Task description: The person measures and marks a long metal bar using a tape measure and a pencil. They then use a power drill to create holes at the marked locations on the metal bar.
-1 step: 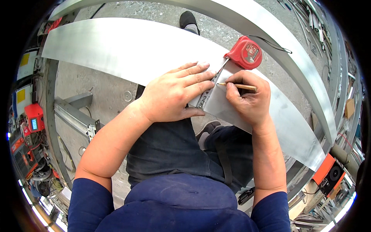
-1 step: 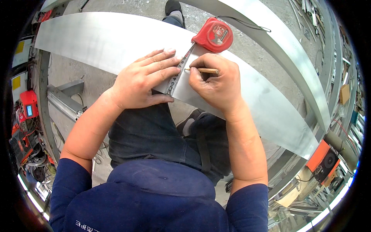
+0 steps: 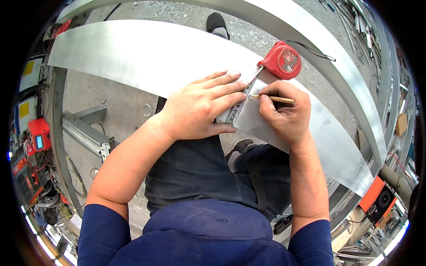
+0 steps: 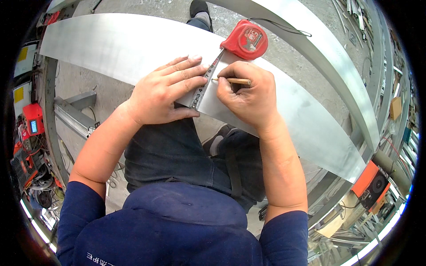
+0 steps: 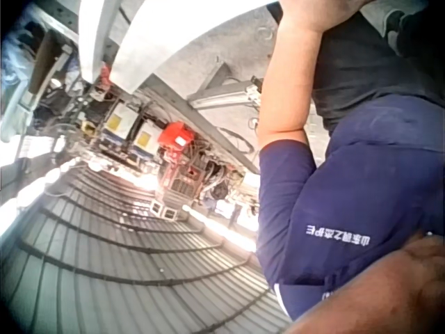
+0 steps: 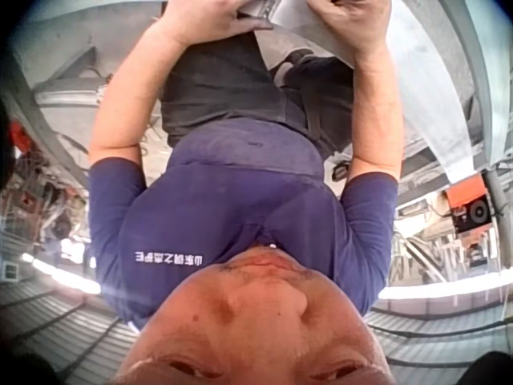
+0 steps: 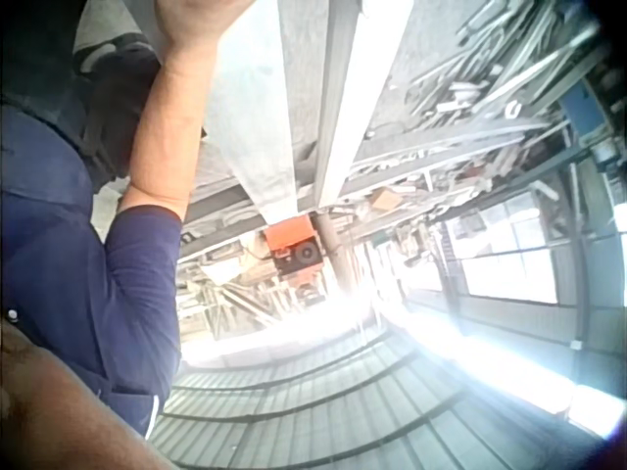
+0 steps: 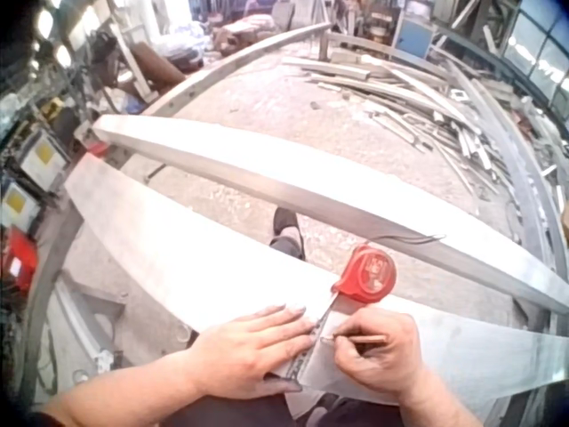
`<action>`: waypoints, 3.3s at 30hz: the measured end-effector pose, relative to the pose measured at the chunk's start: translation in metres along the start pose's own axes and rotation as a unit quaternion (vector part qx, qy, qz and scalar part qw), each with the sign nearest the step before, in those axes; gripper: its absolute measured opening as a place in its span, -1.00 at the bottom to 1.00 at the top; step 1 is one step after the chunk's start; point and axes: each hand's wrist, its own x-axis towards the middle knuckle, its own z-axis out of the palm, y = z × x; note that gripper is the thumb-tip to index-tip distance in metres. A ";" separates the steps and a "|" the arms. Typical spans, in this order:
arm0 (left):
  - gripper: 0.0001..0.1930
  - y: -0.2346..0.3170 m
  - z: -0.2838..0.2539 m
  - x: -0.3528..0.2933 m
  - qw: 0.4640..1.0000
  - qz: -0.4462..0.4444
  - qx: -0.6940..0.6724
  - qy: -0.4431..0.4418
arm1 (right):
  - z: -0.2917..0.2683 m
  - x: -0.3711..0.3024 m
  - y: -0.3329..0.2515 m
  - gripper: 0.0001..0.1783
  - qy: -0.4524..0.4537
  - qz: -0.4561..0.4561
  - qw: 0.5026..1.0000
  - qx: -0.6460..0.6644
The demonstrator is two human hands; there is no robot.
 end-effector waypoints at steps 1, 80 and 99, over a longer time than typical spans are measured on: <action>-0.25 0.000 0.000 0.000 1.000 0.000 0.002 0.000 | 0.000 0.000 0.000 -0.94 -0.001 -0.004 1.000 0.001; -0.29 0.072 0.045 0.069 0.995 0.074 0.020 -0.059 | -0.114 -0.035 0.076 -0.19 0.108 -0.059 0.990 -0.063; -0.33 0.067 0.045 0.068 0.996 0.071 -0.018 -0.050 | -0.067 -0.090 0.020 -0.88 0.154 0.148 0.953 0.216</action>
